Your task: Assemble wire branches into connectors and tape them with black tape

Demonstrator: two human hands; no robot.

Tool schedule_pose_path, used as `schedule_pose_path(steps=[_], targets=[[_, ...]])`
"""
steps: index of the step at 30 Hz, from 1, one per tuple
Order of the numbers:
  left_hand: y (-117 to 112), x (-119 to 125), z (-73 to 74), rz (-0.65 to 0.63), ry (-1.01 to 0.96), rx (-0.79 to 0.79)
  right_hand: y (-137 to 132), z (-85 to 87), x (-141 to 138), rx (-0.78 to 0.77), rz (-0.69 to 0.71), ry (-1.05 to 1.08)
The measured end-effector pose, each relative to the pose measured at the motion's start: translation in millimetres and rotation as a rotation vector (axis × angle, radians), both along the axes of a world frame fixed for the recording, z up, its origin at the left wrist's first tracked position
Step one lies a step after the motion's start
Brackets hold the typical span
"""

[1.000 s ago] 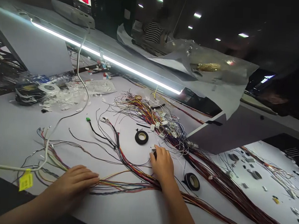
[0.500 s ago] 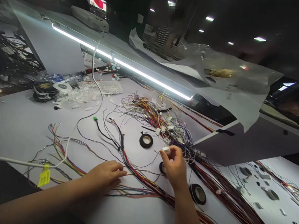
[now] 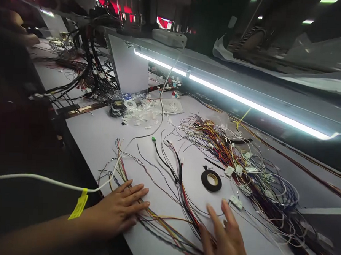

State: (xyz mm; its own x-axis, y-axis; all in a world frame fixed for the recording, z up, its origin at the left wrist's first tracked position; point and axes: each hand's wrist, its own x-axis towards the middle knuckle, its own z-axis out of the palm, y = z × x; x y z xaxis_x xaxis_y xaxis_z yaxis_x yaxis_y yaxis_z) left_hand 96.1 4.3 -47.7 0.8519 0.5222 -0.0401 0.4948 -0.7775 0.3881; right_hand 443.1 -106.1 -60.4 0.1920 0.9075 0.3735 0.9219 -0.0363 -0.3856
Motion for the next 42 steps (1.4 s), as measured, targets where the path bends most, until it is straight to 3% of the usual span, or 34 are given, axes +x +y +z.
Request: schedule_pose_path(steps=[4, 8, 10, 13, 16, 18, 21, 25, 28, 30, 32, 36, 40, 42], targets=[[22, -19, -7.9, 0.166, 0.066, 0.058, 14, -10.4, -65, -0.007, 0.355, -0.212], [40, -36, -7.8, 0.211, -0.025, -0.052, 16, -25.1, -106, -0.048, 0.657, -0.387], [46, -44, 3.5, 0.218, -0.255, -0.170, 14, -28.9, -111, -0.069, 0.700, -0.433], [57, -55, 31.8, 0.204, -0.717, -0.340, 15, -29.8, -109, -0.064, 0.686, -0.456], [72, -71, 52.8, 0.231, -0.928, -0.329, 23, -28.3, -105, 0.016, 0.710, -0.464], [82, -85, 53.8, 0.362, -0.868, -0.268, 32, -25.2, -106, 0.079, 0.737, -0.445], [91, -107, 40.0, 0.526, -0.687, -0.263, 46, -15.3, -115, 0.131, 0.762, -0.338], [90, -114, 19.0, 0.697, -0.375, -0.235, 62, -2.6, -141, 0.044, 0.798, -0.229], [88, -105, 11.3, 0.713, -0.169, -0.074, 67, -4.0, -162, -0.038, 0.814, -0.243], [86, -100, 9.3, 0.696, -0.182, -0.044, 67, -8.6, -170, -0.055, 0.800, -0.239], [82, -101, 8.5, 0.718, -0.318, -0.167, 65, -12.0, -172, -0.055, 0.758, -0.181], [69, -114, 6.5, 0.861, -0.634, -0.681, 77, -5.5, -165, -0.063, 0.596, -0.020], [60, -125, 3.2, 1.048, -1.100, -1.237, 116, 8.9, -166, -0.138, 0.553, 0.030], [60, -125, 2.6, 1.142, -1.327, -1.349, 138, 12.9, -174, -0.161, 0.535, 0.024]])
